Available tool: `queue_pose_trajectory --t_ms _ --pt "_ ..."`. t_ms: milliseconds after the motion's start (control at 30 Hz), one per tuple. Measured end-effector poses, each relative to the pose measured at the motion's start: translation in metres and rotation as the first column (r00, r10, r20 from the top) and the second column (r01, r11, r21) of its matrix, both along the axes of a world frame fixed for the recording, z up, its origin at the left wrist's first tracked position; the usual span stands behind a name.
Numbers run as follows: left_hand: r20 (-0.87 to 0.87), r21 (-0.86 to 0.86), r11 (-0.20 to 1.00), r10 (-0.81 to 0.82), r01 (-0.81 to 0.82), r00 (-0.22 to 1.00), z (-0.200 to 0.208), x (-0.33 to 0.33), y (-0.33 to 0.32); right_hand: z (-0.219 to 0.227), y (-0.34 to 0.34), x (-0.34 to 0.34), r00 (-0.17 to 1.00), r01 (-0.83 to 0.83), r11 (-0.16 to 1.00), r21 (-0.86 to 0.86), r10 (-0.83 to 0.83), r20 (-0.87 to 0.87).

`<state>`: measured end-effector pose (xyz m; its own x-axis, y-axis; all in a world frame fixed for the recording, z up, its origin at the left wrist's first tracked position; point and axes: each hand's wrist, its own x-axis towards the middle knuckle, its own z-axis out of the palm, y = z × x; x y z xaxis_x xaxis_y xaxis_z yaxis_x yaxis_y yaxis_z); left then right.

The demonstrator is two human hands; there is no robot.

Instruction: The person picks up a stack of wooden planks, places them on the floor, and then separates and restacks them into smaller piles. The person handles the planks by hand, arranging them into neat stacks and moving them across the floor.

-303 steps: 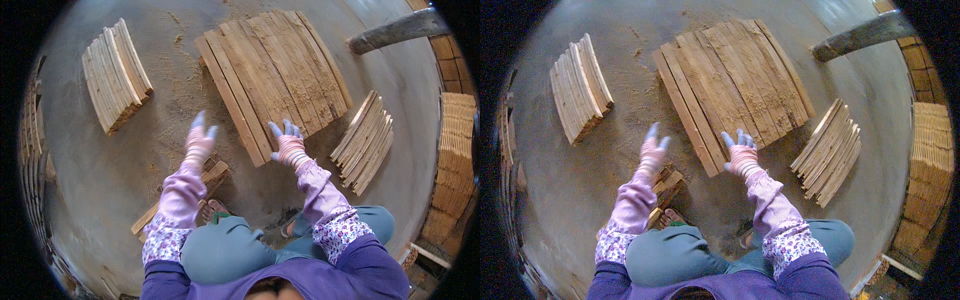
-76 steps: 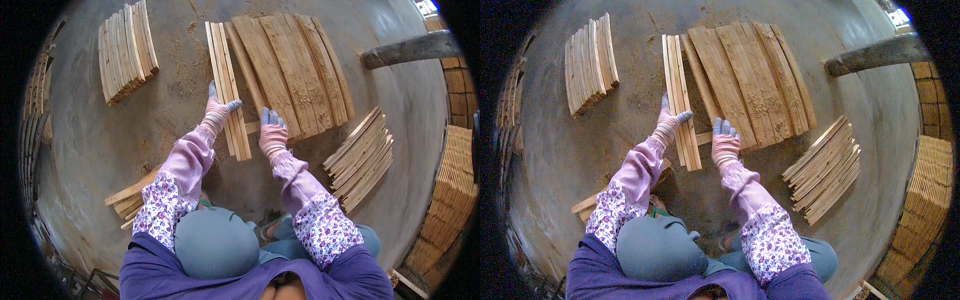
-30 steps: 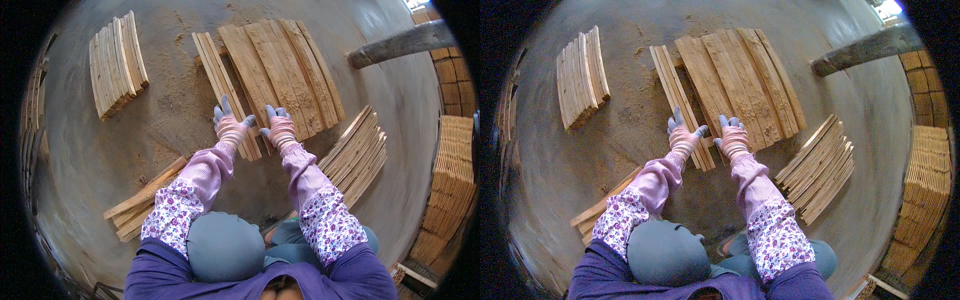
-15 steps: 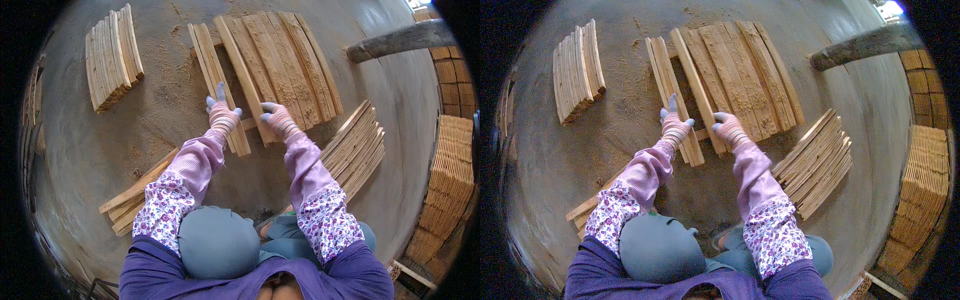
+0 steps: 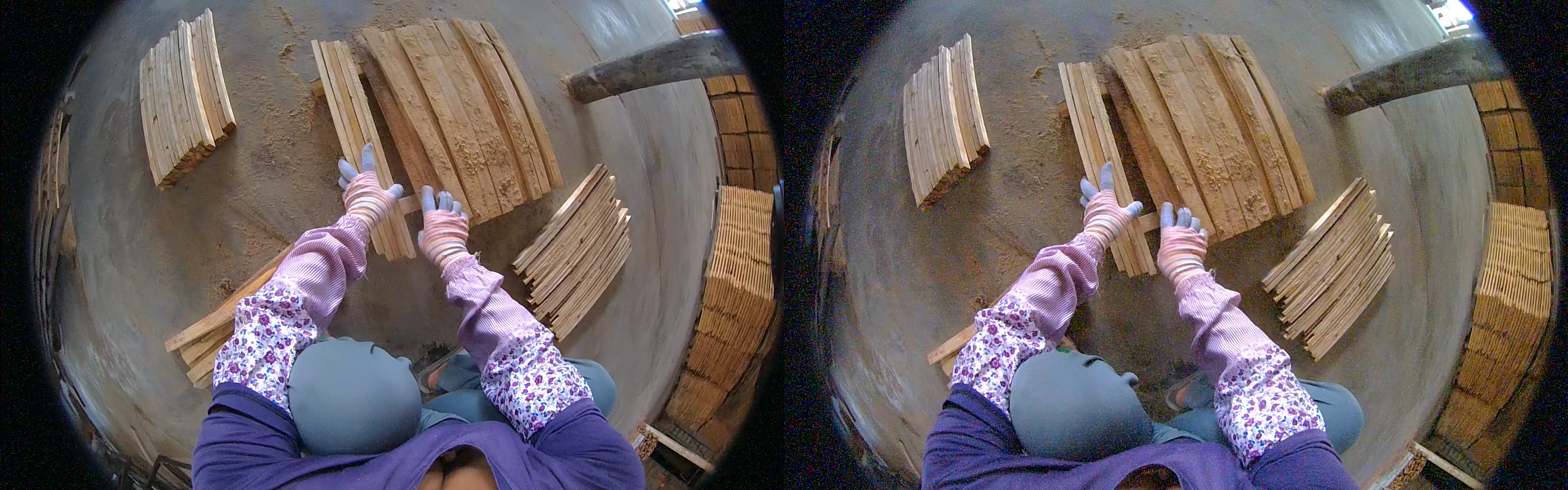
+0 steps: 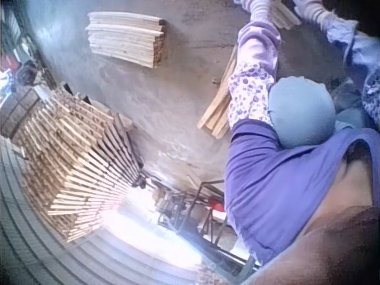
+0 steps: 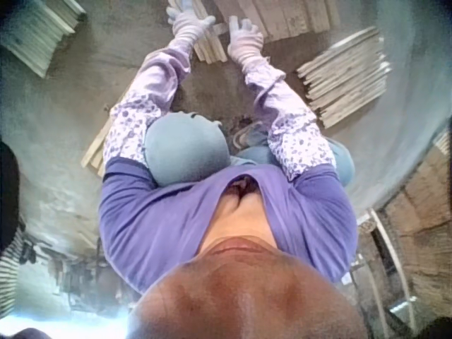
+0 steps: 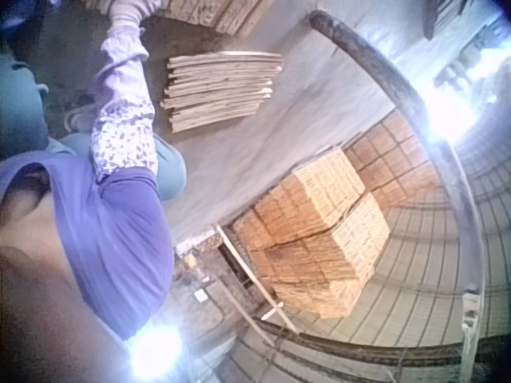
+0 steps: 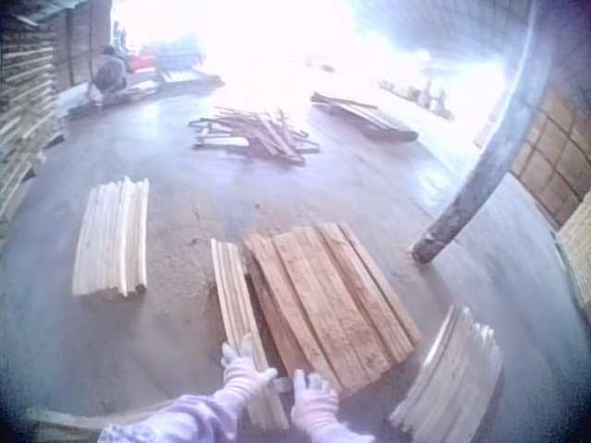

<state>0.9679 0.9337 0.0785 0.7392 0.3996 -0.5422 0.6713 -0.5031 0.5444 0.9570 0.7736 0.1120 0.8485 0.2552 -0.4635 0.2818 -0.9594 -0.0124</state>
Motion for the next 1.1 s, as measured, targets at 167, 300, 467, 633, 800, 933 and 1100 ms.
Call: queue_pose_trajectory --t_ms 167,300,467,633,800,933,1100 --pt "-0.002 -0.042 0.997 -0.058 0.058 0.998 0.003 -0.005 0.015 -0.016 -0.003 0.004 0.968 0.248 0.953 0.174 -0.236 -0.088" --pt "-0.001 0.118 0.993 0.006 -0.006 1.000 0.007 0.018 0.011 -0.022 -0.028 0.006 0.758 0.631 0.151 0.761 -0.331 -0.563" --pt "0.389 -0.585 0.801 0.414 -0.127 0.823 0.034 0.039 0.086 0.013 0.027 -0.029 0.922 0.322 0.395 0.860 0.076 -0.380" --pt "0.365 -0.289 0.936 0.303 -0.202 0.880 0.101 -0.015 0.148 0.003 -0.017 0.040 0.942 -0.091 0.835 0.542 -0.103 0.318" --pt "0.324 0.095 0.992 -0.114 0.088 0.939 0.084 -0.172 0.211 -0.036 -0.066 0.068 0.954 -0.003 0.997 0.076 -0.020 0.300" --pt "-0.082 0.057 0.982 -0.178 0.183 0.981 0.056 -0.315 0.265 -0.032 -0.060 0.079 0.977 0.164 0.939 0.303 -0.197 0.082" --pt "-0.432 0.137 0.937 -0.236 0.321 0.871 0.022 -0.396 0.295 -0.025 -0.070 0.089 0.862 0.505 0.534 0.678 -0.275 -0.426"
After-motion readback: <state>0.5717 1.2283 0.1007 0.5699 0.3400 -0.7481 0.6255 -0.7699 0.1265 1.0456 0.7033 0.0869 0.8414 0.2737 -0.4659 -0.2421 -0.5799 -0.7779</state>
